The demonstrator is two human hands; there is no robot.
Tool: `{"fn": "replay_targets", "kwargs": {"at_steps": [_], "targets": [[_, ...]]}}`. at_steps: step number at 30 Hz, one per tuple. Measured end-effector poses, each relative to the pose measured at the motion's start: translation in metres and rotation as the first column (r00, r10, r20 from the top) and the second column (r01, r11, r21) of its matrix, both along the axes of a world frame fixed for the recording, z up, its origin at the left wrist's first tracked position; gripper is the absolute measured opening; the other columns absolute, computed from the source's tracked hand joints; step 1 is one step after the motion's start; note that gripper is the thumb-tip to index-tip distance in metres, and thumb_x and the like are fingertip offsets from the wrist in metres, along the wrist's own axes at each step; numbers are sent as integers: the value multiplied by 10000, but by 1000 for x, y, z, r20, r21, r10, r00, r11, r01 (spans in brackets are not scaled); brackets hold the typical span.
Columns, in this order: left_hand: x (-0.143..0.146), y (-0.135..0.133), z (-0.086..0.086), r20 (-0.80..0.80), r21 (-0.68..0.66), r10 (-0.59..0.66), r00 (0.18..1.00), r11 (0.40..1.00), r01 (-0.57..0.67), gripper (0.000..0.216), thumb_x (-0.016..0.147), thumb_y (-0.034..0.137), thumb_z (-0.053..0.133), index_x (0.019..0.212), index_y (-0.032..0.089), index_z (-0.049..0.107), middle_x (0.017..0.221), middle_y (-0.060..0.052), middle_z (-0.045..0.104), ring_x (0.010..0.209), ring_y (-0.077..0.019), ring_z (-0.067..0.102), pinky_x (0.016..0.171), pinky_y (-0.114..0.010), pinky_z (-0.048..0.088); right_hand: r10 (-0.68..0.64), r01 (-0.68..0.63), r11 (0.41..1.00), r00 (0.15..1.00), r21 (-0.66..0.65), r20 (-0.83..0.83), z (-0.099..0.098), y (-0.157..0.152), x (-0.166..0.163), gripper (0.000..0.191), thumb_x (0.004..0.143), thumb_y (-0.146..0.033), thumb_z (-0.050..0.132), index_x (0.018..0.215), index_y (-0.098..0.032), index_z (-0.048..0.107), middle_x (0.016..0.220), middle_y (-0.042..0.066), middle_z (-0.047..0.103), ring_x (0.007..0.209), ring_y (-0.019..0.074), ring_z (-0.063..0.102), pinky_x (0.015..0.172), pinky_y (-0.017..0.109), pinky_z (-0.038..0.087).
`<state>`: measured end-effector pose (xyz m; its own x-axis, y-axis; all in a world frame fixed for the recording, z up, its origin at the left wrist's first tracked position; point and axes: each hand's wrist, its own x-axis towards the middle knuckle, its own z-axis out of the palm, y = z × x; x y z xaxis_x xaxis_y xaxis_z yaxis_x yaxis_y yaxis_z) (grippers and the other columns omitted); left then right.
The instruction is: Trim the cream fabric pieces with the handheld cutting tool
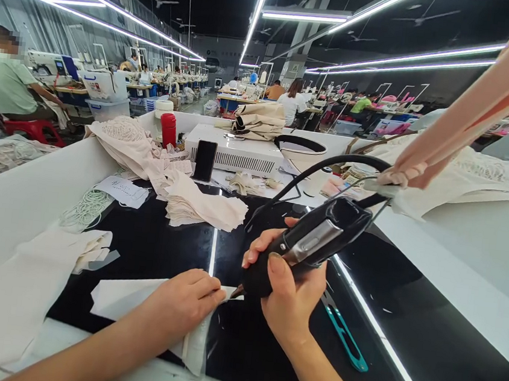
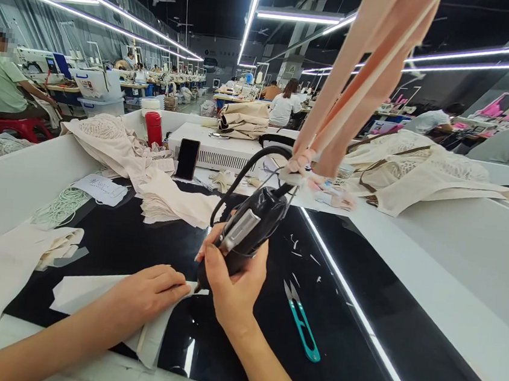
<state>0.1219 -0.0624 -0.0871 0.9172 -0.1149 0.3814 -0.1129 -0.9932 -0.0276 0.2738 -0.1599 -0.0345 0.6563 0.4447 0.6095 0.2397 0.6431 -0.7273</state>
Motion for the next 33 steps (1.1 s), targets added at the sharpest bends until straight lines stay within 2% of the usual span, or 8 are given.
{"fn": "replay_targets", "kwargs": {"at_steps": [9, 16, 26, 33], "targets": [[1, 0, 1, -6, 1, 1, 1000, 1000, -1, 287, 995, 25, 554, 1271, 98, 581, 1132, -97, 700, 1060, -214, 698, 933, -331, 603, -16, 16, 1000, 1000, -18, 9, -1, 3, -1, 270, 895, -284, 727, 1109, -281, 561, 794, -55, 663, 561, 118, 612, 513, 266, 559], [-1, -1, 3, -13, -15, 10, 1000, 1000, -11, 317, 991, -5, 504, 1267, 129, 584, 1180, -104, 700, 1073, -207, 700, 988, -373, 593, -61, 61, 998, 998, -2, 2, 0, -4, 6, 349, 872, -302, 749, 1170, -285, 567, 793, -52, 656, 556, 128, 626, 506, 275, 560], [-1, -1, 3, 2, 0, -4, 1000, 1000, 4, 294, 970, -1, 573, 1250, 86, 594, 1156, -109, 696, 1055, -209, 692, 986, -346, 581, -79, 79, 997, 997, -2, -1, 2, -4, 5, 352, 874, -310, 752, 1172, -284, 565, 788, -51, 662, 556, 132, 627, 508, 280, 559], [1, -1, 3, 7, -9, -1, 1000, 1000, 1, 267, 1002, 12, 516, 1242, 100, 594, 1151, -101, 699, 1050, -207, 690, 979, -345, 583, -69, 69, 997, 998, -20, 5, 0, -2, 6, 307, 875, -307, 754, 1118, -289, 568, 798, -56, 659, 552, 123, 620, 499, 266, 553]]}}
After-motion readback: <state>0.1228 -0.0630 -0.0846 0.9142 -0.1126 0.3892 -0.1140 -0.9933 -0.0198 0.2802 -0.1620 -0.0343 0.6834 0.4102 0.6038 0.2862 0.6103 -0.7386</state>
